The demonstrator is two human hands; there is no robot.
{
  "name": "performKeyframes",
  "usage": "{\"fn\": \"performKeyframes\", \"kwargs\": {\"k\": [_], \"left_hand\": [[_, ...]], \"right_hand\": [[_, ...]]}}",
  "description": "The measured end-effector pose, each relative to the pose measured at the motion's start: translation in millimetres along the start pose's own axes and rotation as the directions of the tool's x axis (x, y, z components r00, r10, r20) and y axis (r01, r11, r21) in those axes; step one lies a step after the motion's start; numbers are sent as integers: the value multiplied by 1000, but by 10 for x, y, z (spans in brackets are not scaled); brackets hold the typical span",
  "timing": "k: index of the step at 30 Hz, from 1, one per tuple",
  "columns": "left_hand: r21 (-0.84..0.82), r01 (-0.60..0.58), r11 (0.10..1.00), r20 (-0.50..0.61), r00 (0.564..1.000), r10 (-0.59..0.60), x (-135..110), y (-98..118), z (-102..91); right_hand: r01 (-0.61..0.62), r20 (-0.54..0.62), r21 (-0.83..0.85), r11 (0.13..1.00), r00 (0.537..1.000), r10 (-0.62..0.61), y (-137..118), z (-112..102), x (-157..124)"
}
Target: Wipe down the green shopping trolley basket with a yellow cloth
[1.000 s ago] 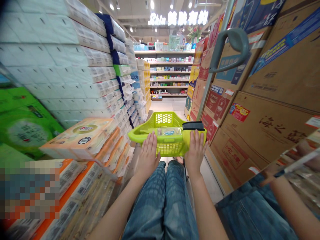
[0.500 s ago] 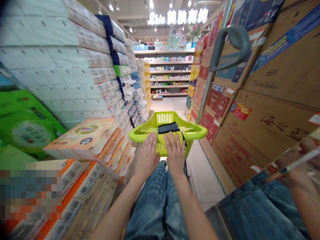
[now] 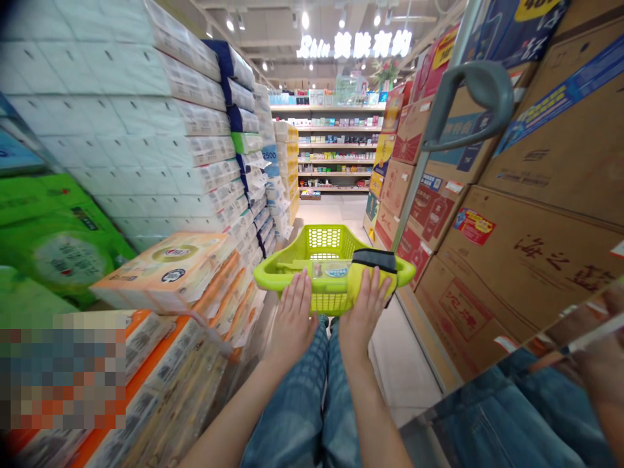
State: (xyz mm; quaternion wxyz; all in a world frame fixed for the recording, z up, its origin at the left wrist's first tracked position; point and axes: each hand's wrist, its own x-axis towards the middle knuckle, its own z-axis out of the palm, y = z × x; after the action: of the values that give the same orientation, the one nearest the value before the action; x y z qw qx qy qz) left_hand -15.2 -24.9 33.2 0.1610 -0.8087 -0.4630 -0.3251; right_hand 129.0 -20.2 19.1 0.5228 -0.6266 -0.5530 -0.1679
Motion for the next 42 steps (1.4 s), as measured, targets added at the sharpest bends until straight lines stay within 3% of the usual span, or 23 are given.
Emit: {"fn": "performKeyframes", "kwargs": {"k": [4, 8, 12, 15, 18, 20, 23, 25, 27, 29, 32, 35, 39, 42], "left_hand": [[25, 16, 1000, -13, 1000, -16, -21, 44, 19], [54, 12, 998, -34, 999, -11, 0, 10, 43], [60, -4, 998, -28, 1000, 5, 15, 11, 54], [50, 13, 999, -25, 1000, -11, 20, 59, 72], [28, 39, 999, -35, 999, -38, 24, 100, 88], [8, 42, 999, -36, 998, -42, 20, 101, 86], [-2, 34, 999, -37, 999, -34, 4, 65, 63], [1, 26, 1000, -31, 999, -26, -5, 33, 40], [8, 17, 1000, -26, 1000, -17, -5, 13, 19], [14, 13, 1000, -23, 1000, -13, 1, 12, 9], [4, 13, 1000, -16, 1000, -13, 17, 44, 23], [-10, 26, 1000, -27, 999, -26, 30, 98, 58], [-20, 49, 999, -48, 998, -50, 29, 138, 88], [-14, 41, 999, -49, 998, -41, 7, 111, 82]], "right_hand": [[210, 117, -29, 977, 972, -205, -288, 92, -172], [348, 191, -107, 931, 927, -324, -54, 62, -118], [206, 95, -164, 965, 977, -192, 451, -97, 100], [58, 48, -127, 990, 997, -52, 591, -177, 198], [-62, 46, -4, 998, 997, 63, 355, -158, 164], [-56, 67, 56, 997, 996, 52, 72, -93, 75], [107, 146, 33, 994, 983, -111, -275, 24, -89], [237, 191, -24, 971, 955, -228, -323, 71, -155], [318, 208, -90, 944, 933, -295, -195, 74, -152], [315, 178, -149, 937, 941, -287, 60, 35, -82], [188, 82, -195, 963, 981, -175, 481, -63, 71], [78, 33, -155, 985, 997, -74, 671, -148, 172], [-56, 22, 38, 998, 998, 56, 347, -131, 139], [-9, 56, 85, 996, 998, 5, -100, -24, -2]]}}
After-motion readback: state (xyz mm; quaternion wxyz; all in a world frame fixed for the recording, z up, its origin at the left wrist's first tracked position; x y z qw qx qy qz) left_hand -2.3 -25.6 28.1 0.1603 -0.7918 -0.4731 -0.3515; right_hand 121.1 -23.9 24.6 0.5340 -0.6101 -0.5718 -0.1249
